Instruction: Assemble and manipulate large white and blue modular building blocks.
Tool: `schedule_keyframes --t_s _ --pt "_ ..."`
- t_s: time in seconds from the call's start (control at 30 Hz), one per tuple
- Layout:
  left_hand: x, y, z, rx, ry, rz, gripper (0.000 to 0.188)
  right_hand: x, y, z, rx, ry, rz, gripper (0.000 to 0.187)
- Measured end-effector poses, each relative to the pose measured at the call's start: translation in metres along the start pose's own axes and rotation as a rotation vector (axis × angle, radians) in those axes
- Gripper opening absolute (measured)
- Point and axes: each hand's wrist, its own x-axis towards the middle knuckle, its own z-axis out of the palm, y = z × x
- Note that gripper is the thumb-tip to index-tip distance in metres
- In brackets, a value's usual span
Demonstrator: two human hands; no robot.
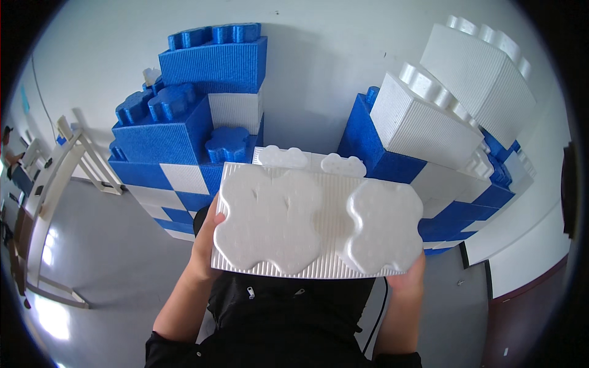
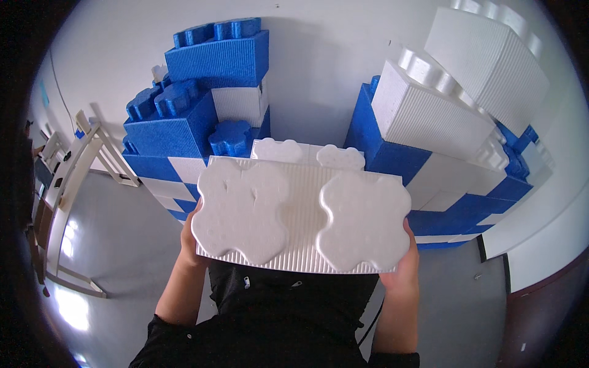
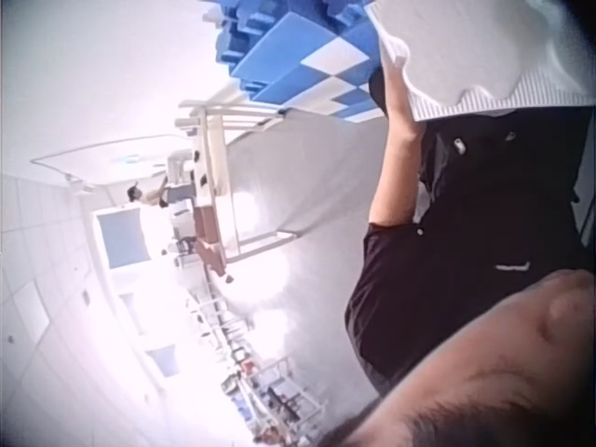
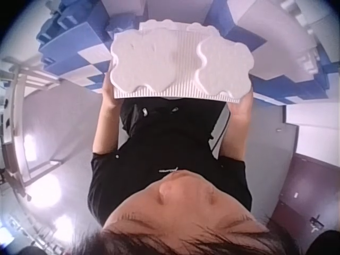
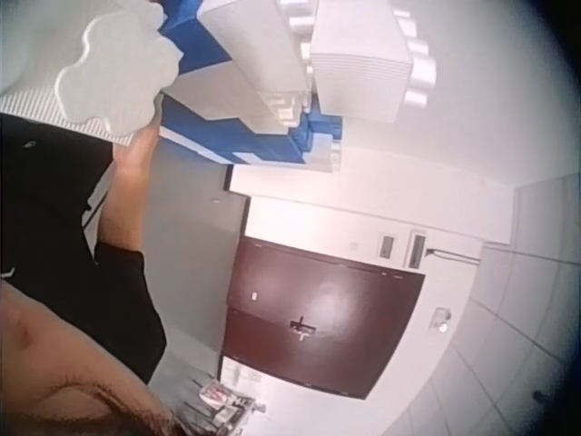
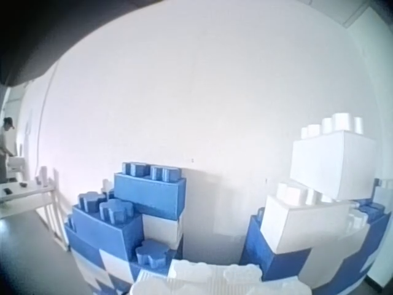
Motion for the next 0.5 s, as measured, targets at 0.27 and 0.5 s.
schedule_keyframes --t_s 0.27,0.5 --pt "-0.023 -0.018 -0.003 -0.126 -0.011 0.074 0.056 -0.019 0.005 -0.015 -0.018 0.032 0.032 0.050" --pt "-0.041 -0.019 -0.005 -0.118 0.012 -0.050 0.087 -0.038 0.008 -0.016 -0.051 -0.004 0.042 0.051"
